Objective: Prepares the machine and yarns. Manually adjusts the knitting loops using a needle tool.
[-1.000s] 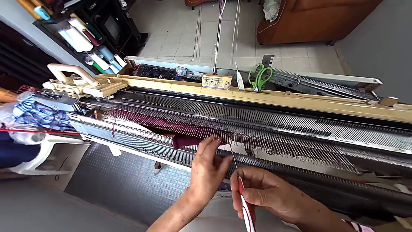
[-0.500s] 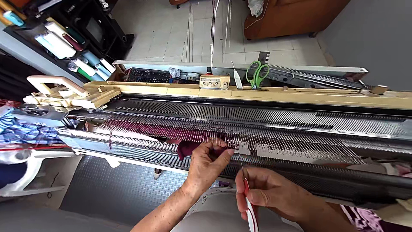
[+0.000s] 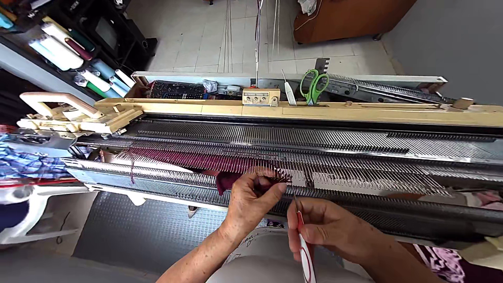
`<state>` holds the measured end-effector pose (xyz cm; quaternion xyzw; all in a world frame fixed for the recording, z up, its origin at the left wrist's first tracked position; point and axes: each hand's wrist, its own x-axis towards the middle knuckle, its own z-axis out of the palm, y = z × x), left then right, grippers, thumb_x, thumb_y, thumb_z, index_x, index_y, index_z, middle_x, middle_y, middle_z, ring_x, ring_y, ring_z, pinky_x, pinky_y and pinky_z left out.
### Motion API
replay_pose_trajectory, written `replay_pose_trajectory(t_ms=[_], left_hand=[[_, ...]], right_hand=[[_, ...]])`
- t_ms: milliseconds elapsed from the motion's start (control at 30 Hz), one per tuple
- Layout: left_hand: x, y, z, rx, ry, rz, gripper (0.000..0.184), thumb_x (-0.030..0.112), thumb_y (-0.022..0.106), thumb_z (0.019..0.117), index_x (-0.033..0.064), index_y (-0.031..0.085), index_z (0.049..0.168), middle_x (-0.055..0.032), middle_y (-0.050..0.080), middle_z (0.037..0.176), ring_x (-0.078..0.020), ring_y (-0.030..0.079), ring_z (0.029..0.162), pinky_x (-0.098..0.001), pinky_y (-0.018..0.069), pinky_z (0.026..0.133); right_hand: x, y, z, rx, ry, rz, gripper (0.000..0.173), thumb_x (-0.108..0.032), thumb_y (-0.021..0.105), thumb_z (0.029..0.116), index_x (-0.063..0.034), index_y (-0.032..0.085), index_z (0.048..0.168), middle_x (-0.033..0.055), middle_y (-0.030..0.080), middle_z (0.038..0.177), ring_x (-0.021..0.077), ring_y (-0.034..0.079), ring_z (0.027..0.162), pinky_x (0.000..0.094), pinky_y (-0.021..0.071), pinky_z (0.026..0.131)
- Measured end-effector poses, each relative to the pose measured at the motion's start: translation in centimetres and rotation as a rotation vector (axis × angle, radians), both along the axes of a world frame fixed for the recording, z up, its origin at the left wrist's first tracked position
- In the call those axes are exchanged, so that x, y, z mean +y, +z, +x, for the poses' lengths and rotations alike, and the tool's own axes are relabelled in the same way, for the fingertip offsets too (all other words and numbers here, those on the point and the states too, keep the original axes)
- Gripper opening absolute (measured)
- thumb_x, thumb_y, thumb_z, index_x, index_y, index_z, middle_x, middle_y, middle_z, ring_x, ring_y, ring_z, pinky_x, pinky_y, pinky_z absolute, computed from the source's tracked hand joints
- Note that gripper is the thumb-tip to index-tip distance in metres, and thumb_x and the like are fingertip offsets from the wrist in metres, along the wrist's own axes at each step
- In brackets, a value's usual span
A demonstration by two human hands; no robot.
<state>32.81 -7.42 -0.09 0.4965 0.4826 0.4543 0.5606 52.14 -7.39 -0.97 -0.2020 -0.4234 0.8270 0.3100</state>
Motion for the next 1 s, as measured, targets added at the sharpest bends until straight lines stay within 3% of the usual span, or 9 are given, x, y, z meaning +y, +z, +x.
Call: replay_pose_trajectory(t_ms=[100, 267, 433, 567, 700, 833, 1000], left_hand=[[-0.2, 0.2, 0.2, 0.014, 0.004, 0.009, 0.013, 0.002, 0.069, 0.0885, 0.0020, 0.070, 0.102, 0.0070, 0.064, 0.069, 0.0011, 0.058, 0.062, -0.0167, 0.0489, 0.060], [-0.3, 0.2, 0.4, 0.007, 0.029, 0.029, 0.012, 0.002, 0.069, 0.0896, 0.0015, 0.069, 0.102, 0.0063, 0.064, 0.070, 0.0007, 0.058, 0.062, -0.0169, 0.0498, 0.061], [-0.1, 0.0, -0.1, 0.016, 0.018, 0.036, 0.013, 0.001, 0.070, 0.0871, 0.0021, 0.068, 0.100, 0.0084, 0.062, 0.067, 0.0010, 0.058, 0.062, -0.0173, 0.0502, 0.061], [0.0, -0.2, -0.2, 0.041, 0.032, 0.037, 0.014, 0.001, 0.071, 0.0862, 0.0013, 0.070, 0.100, 0.0079, 0.061, 0.065, 0.0008, 0.057, 0.060, -0.0169, 0.0495, 0.059], [0.0, -0.4, 0.0, 0.010, 0.060, 0.050, 0.012, 0.000, 0.070, 0.0872, 0.0010, 0.070, 0.099, 0.0071, 0.062, 0.066, 0.0007, 0.058, 0.061, -0.0169, 0.0505, 0.060], [0.3, -0.9, -0.7, 0.016, 0.035, 0.048, 0.016, 0.000, 0.070, 0.0869, -0.0009, 0.069, 0.103, 0.0077, 0.061, 0.067, 0.0001, 0.059, 0.063, -0.0181, 0.0518, 0.063], [0.4, -0.7, -0.8, 0.023, 0.051, 0.035, 0.011, 0.000, 0.071, 0.0858, 0.0002, 0.070, 0.096, 0.0079, 0.060, 0.064, 0.0009, 0.057, 0.059, -0.0171, 0.0500, 0.060]], right_hand=[[-1.8, 1.4, 0.5, 0.027, 0.020, 0.041, 0.021, -0.021, 0.063, 0.1008, -0.0117, 0.061, 0.119, 0.0001, 0.073, 0.102, 0.0070, 0.073, 0.091, 0.0228, 0.0625, 0.075], [-2.8, 3.2, 1.0, 0.001, 0.074, 0.051, 0.021, -0.021, 0.068, 0.0979, -0.0115, 0.062, 0.116, -0.0014, 0.073, 0.099, 0.0048, 0.072, 0.089, 0.0201, 0.0612, 0.074], [0.7, -0.1, -0.3, -0.043, 0.011, -0.038, 0.012, -0.017, 0.058, 0.1031, -0.0115, 0.063, 0.112, -0.0030, 0.074, 0.099, 0.0071, 0.073, 0.091, 0.0221, 0.0622, 0.075], [-1.3, 1.3, 0.0, 0.014, 0.040, 0.035, 0.018, -0.020, 0.062, 0.1012, -0.0123, 0.061, 0.118, -0.0008, 0.073, 0.102, 0.0064, 0.073, 0.092, 0.0222, 0.0623, 0.074], [-2.2, 2.9, 0.5, 0.004, 0.083, 0.029, 0.021, -0.020, 0.069, 0.0971, -0.0120, 0.062, 0.116, -0.0009, 0.073, 0.099, 0.0063, 0.073, 0.090, 0.0216, 0.0620, 0.075], [0.5, 0.2, -0.5, -0.047, 0.029, -0.005, 0.013, -0.019, 0.058, 0.1029, -0.0118, 0.062, 0.113, -0.0026, 0.073, 0.099, 0.0060, 0.072, 0.090, 0.0212, 0.0616, 0.074], [-1.1, 1.2, -0.5, 0.014, 0.052, 0.027, 0.018, -0.018, 0.063, 0.1007, -0.0116, 0.060, 0.117, -0.0002, 0.073, 0.102, 0.0073, 0.073, 0.092, 0.0233, 0.0627, 0.074]])
